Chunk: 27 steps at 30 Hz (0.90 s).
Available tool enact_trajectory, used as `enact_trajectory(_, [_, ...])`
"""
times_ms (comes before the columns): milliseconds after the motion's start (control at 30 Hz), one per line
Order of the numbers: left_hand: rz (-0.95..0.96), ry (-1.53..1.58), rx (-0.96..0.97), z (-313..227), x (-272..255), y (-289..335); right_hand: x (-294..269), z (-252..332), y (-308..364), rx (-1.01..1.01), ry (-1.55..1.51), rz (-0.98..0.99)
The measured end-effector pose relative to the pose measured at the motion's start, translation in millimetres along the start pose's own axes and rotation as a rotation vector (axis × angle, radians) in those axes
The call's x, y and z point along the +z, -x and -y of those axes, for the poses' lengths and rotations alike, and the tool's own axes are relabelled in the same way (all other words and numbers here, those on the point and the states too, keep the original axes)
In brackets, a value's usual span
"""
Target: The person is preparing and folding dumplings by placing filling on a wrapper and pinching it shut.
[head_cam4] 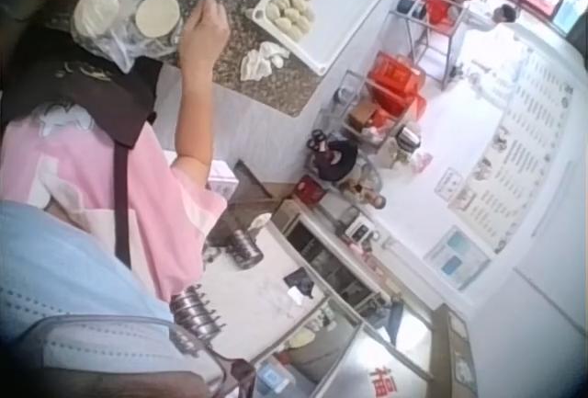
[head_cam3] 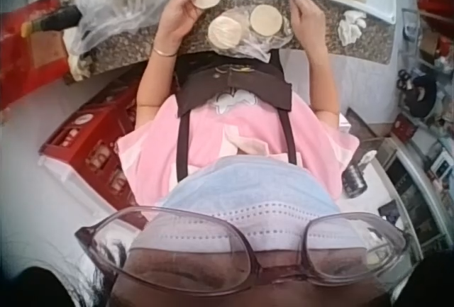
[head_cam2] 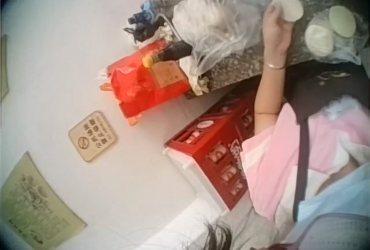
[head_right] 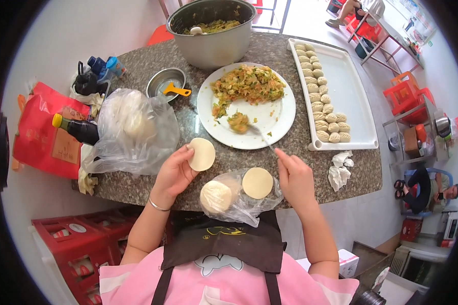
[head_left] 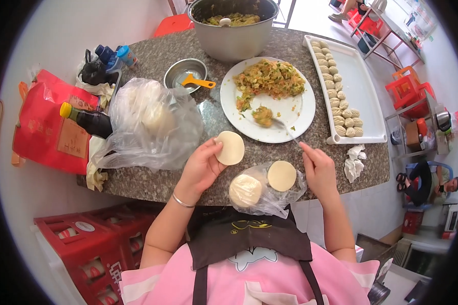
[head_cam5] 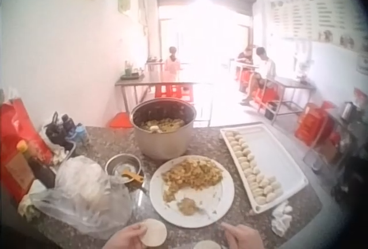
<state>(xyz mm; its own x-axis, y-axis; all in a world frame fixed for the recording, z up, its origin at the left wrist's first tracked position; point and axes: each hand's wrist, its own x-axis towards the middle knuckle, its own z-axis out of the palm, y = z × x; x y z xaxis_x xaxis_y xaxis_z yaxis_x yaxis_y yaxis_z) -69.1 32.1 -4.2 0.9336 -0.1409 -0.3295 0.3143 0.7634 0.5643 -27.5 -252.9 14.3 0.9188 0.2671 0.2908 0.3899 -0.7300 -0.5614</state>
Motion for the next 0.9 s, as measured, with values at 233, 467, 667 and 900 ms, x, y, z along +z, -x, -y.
enact_trajectory(233, [-0.01,-0.024,-0.018,4.7,1.2,0.0,19.1,13.2,-10.2,-0.05,-0.048,0.042])
enact_trajectory(467, [0.01,-0.026,-0.042,10.1,-9.6,2.1,18.9,13.3,-10.5,-0.054,-0.061,0.053])
enact_trajectory(667, [0.082,0.091,-0.076,19.5,5.1,-15.1,26.3,21.6,5.4,-0.075,-0.118,0.112])
enact_trajectory(900, [0.069,0.222,-0.071,17.5,14.5,-17.8,18.4,26.6,19.7,-0.081,-0.172,0.127])
